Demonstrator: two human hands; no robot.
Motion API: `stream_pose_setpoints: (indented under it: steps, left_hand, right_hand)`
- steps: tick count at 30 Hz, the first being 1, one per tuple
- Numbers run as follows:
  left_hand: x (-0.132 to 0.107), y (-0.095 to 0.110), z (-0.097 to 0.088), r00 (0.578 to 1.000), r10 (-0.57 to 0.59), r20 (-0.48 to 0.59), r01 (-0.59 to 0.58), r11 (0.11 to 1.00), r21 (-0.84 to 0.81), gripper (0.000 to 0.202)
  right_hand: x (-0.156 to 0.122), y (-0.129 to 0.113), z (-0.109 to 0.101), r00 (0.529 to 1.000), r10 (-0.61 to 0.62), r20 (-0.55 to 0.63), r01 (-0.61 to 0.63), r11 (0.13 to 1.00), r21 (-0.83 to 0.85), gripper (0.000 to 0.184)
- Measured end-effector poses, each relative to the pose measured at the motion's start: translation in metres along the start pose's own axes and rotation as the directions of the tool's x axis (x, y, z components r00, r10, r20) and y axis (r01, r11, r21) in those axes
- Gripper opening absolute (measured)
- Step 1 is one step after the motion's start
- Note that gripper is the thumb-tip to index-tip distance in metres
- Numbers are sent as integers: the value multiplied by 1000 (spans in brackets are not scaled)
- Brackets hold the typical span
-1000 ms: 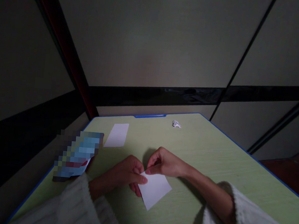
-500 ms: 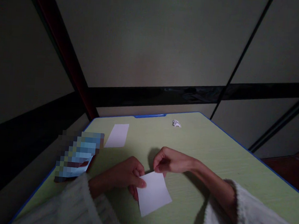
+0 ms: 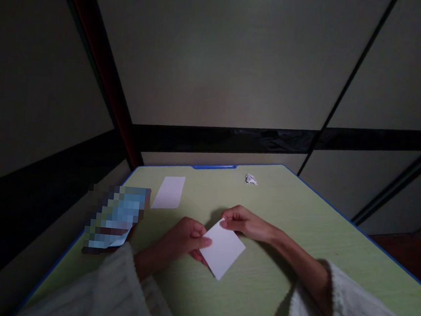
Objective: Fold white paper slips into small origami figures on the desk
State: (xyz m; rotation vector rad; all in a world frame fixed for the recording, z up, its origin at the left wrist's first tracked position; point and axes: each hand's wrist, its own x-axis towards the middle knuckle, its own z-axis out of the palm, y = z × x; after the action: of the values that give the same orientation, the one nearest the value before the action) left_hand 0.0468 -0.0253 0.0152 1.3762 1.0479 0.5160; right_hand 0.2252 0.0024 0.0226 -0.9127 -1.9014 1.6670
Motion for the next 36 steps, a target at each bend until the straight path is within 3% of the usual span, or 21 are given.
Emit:
stream_pose_setpoints:
  steps: [8, 14, 20, 27, 31, 36]
  left_hand:
    - [3, -7, 4, 964, 241, -115, -227, 966, 123, 26]
    - [4, -2, 3, 942, 304, -141, -284, 948, 142, 25]
    - [4, 0, 6, 981, 176, -78, -177, 984, -13, 23]
    - [6, -2, 5, 979, 176, -105, -185, 979, -85, 21]
    - [6, -3, 3, 980, 158, -121, -173, 977, -123, 17]
    - [9, 0, -2, 969, 81, -233, -135, 964, -229, 18]
  right_hand:
    - [2, 1, 26, 999, -38, -17, 38, 999, -12, 32]
    - [4, 3, 22, 994, -40, -105, 47, 997, 59, 32]
    - [2, 2, 1, 972, -16, -234, 41, 994, 101, 32]
    - [3, 4, -6, 957, 11, -290, 35, 987, 154, 29]
    - [2, 5, -14, 906, -5, -422, 100, 974, 202, 27]
    - [2, 4, -14, 846, -49, -530, 175, 966, 190, 27]
